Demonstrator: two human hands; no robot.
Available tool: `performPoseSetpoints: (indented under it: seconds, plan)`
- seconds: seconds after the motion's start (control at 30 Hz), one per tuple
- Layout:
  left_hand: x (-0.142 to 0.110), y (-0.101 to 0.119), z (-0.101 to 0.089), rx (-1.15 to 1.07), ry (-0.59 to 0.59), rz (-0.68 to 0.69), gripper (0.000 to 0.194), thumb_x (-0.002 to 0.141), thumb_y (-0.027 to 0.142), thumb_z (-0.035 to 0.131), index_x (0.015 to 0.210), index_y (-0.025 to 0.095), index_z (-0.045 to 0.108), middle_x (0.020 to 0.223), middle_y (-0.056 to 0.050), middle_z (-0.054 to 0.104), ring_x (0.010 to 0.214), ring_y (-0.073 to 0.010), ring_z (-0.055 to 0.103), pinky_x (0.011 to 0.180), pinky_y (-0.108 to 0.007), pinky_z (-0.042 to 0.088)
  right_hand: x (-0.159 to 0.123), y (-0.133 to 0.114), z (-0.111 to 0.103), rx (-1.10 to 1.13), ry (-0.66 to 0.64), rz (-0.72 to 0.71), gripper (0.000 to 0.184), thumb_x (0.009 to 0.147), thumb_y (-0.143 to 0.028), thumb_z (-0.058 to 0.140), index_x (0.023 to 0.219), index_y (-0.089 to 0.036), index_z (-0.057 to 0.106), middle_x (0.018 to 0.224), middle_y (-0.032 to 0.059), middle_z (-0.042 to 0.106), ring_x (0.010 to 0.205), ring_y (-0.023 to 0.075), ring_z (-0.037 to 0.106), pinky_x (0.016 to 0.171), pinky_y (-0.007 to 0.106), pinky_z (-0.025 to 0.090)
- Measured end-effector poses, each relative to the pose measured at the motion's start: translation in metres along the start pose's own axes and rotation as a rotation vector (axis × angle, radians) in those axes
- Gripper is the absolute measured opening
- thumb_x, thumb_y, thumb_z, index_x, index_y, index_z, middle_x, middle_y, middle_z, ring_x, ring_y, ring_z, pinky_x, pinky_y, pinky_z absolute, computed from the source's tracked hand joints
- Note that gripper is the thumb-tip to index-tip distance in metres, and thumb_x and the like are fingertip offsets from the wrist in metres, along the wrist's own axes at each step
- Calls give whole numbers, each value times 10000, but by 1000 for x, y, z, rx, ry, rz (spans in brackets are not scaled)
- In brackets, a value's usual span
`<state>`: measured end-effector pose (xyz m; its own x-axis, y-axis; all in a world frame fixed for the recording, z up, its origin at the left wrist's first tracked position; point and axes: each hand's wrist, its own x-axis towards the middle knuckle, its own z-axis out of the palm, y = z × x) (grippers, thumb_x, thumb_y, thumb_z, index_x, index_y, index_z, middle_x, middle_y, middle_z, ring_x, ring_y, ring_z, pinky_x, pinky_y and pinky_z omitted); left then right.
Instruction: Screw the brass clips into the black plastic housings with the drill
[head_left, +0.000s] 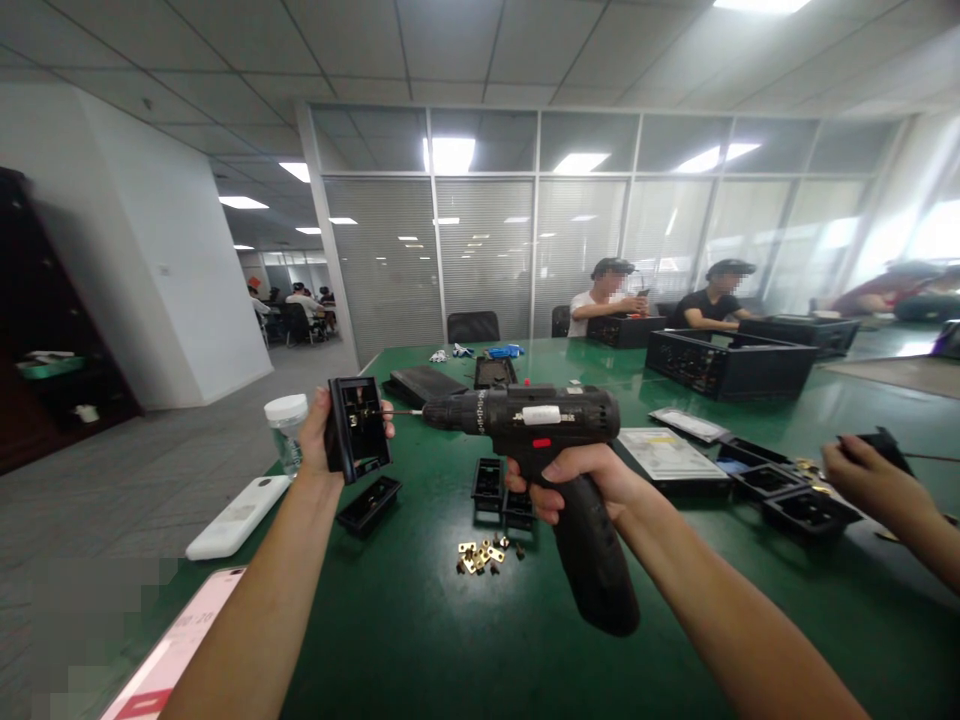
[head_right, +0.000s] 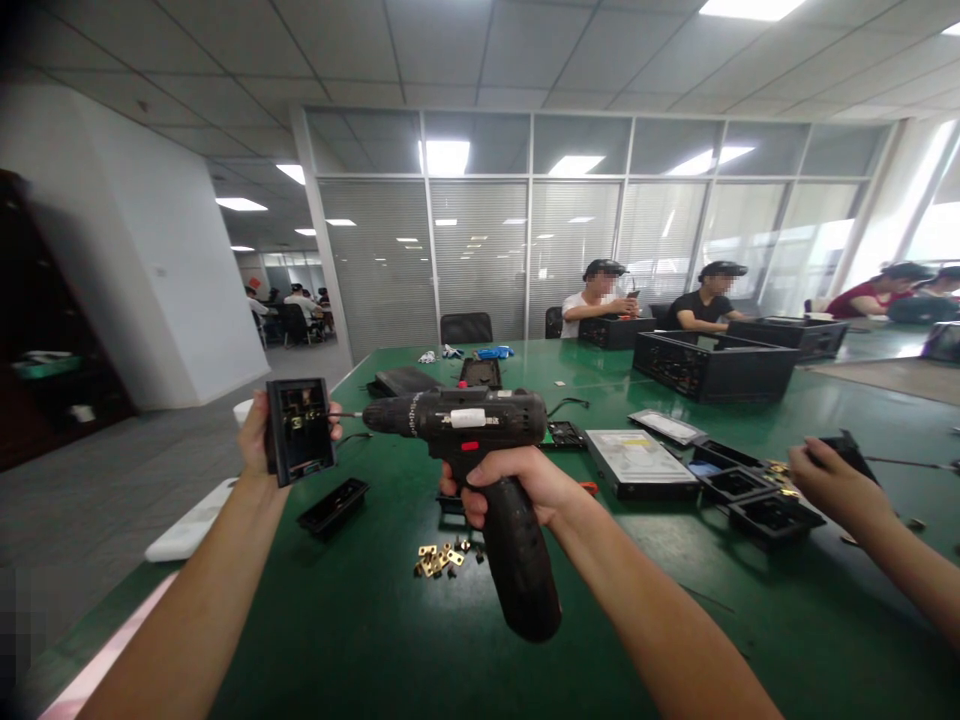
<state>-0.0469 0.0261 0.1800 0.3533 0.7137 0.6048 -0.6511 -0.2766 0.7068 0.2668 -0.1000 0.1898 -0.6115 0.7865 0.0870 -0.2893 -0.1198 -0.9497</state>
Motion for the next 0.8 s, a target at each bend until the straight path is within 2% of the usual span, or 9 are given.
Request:
performPoseSetpoints:
  seconds: [0.17, 0.33, 0.47, 0.6, 0.8]
  plan:
    - [0, -2, 0, 10, 4, -7, 494, 825, 559, 657, 978, 92, 705, 880, -145, 741, 757, -283, 716, 624, -376, 602, -3, -2, 3, -11, 16, -11, 210, 665, -276, 659, 843, -174, 703, 854, 67, 562, 561, 62, 423, 556, 234, 405]
    - [0, -3, 6, 9, 69, -4, 455, 793, 558, 692, 925, 123, 703, 847, -118, 739, 712, -265, 714, 580, -377, 601, -2, -2, -1, 1, 2, 1, 215, 638, -270, 697, 827, -170, 712, 861, 81, 566, 553, 69, 406, 530, 243, 397]
    - [-1, -2, 11, -40, 159, -19, 505, 851, 602, 592, 888, 112, 708, 806, -120, 725, 689, -259, 708, 551, -377, 598, -2, -1, -3, 32, -25, 8, 218, 664, -248, 674, 856, -152, 712, 882, 78, 561, 563, 61, 418, 543, 233, 399]
    - [-1, -2, 12, -78, 176, -35, 527, 880, 607, 541, 878, 111, 716, 820, -128, 728, 690, -257, 707, 547, -381, 599, -1, 1, -6, 57, -40, -3, 225, 694, -225, 639, 891, -132, 692, 899, 75, 567, 571, 52, 438, 558, 219, 411]
    - [0, -3, 12, -67, 181, -36, 545, 887, 613, 526, 881, 105, 723, 816, -134, 731, 683, -258, 706, 545, -388, 600, 9, 10, -22, 83, -173, -42, 334, 675, -253, 673, 954, -72, 638, 857, 71, 583, 533, 41, 434, 508, 195, 436]
